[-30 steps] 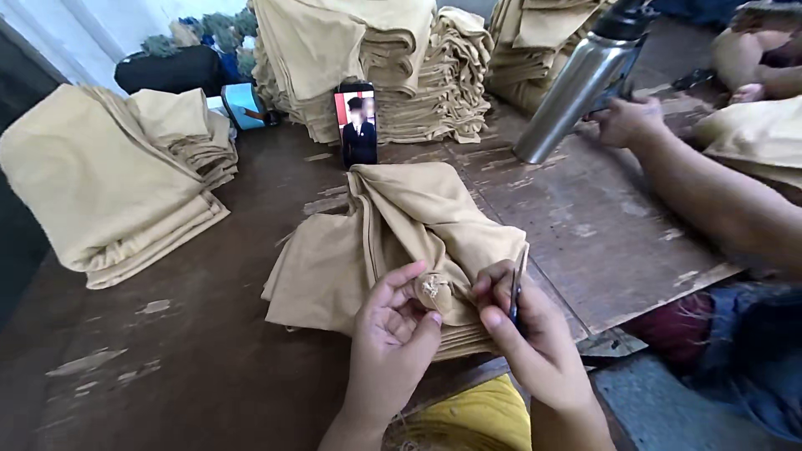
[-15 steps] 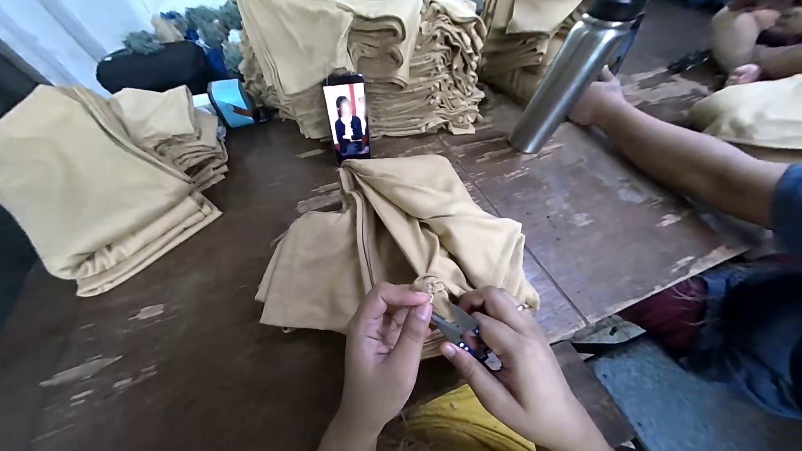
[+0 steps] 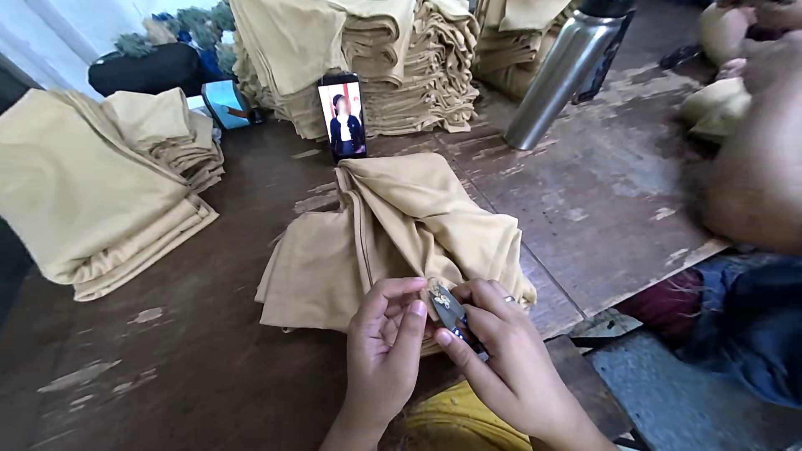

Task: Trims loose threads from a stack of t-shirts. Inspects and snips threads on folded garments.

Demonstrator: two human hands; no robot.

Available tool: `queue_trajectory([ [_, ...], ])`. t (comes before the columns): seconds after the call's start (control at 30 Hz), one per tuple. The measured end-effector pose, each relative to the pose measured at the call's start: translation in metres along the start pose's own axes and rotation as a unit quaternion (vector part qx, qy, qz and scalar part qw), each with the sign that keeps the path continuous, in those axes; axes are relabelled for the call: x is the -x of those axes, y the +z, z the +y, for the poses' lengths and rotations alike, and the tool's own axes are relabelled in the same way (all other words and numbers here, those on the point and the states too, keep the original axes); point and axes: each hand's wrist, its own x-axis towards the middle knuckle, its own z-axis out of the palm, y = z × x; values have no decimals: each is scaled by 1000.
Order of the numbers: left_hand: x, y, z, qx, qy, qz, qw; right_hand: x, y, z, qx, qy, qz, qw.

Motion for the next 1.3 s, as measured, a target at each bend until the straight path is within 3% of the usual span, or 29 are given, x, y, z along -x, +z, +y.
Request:
queue_trajectory([
  [0.33, -6, 19, 4, -73, 7, 73, 995, 1, 2, -4, 33, -4, 7, 999],
  [0.6, -5, 17, 4, -76, 6, 62, 995, 1, 9, 1, 17, -10, 27, 999],
  [0.73, -1, 12, 5, -69, 9, 45, 997, 3, 0, 6, -56, -7, 17, 998],
  [0.87, 4, 4, 13, -118, 12, 34, 992, -6, -11, 12, -104, -39, 62, 992],
  [0.97, 11, 0, 21, -245, 53, 13, 968, -24, -10, 11, -81, -74, 52, 993],
  [1.1, 22, -10, 47, -443, 138, -20, 886, -49, -3, 7, -122, -148, -2, 981],
  [1.2, 31, -32, 80, -442, 96, -130, 882, -58, -19, 16, -138, -141, 85, 977],
  [1.27, 30, -44, 90, -441, 59, -232, 865, -61, -40, 38, -104, -101, 176, 974],
  [1.3, 29, -46, 87, -438, 60, -246, 863, -62, -50, 50, -69, -70, 218, 971],
])
